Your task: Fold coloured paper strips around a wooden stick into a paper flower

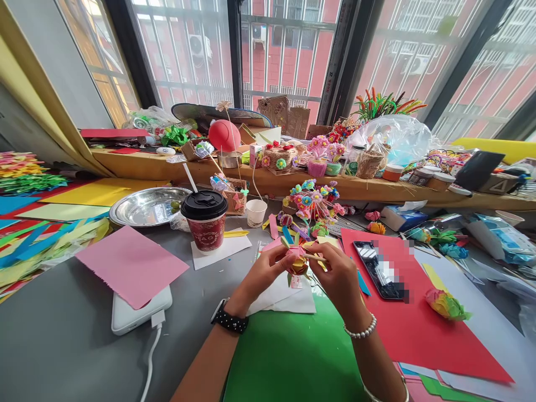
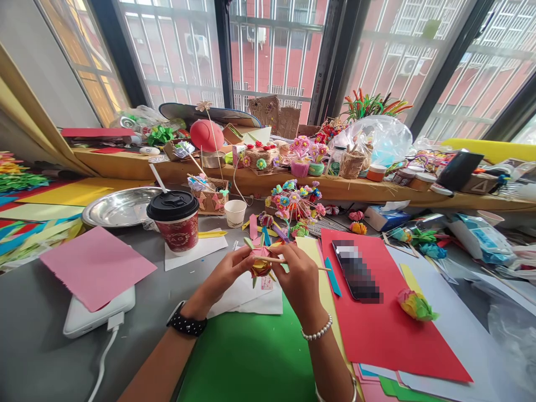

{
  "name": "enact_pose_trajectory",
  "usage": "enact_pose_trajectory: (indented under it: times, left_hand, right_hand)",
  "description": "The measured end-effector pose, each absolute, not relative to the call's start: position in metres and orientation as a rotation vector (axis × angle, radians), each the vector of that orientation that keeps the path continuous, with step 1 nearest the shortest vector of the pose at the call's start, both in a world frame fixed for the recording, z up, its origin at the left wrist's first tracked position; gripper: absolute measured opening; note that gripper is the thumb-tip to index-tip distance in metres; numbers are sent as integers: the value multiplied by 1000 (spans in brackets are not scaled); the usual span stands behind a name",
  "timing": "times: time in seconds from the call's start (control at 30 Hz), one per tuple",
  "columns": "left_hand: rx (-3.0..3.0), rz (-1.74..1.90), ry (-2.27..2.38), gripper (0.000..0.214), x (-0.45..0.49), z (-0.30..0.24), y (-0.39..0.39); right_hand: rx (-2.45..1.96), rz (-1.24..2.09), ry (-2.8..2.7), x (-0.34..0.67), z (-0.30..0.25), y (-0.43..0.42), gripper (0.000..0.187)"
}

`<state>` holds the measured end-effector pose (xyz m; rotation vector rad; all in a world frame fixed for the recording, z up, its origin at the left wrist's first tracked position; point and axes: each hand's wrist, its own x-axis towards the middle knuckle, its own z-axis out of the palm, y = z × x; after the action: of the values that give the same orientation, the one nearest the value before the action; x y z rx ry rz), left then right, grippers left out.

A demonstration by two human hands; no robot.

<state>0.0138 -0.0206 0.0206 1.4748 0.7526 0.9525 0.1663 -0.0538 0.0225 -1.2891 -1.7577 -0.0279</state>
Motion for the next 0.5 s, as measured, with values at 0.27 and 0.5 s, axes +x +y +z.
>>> enact_pose_trajectory:
  times: [0.27, 0.5]
  left_hand:
    - [1201, 1049, 620, 37, 29, 18, -27]
    - [1154, 1144, 712, 37, 27, 12, -26]
  right_hand:
    - [-1253, 288, -1704, 165, 28, -56, 25]
    - [-1195, 536, -1713, 167, 29, -56, 38]
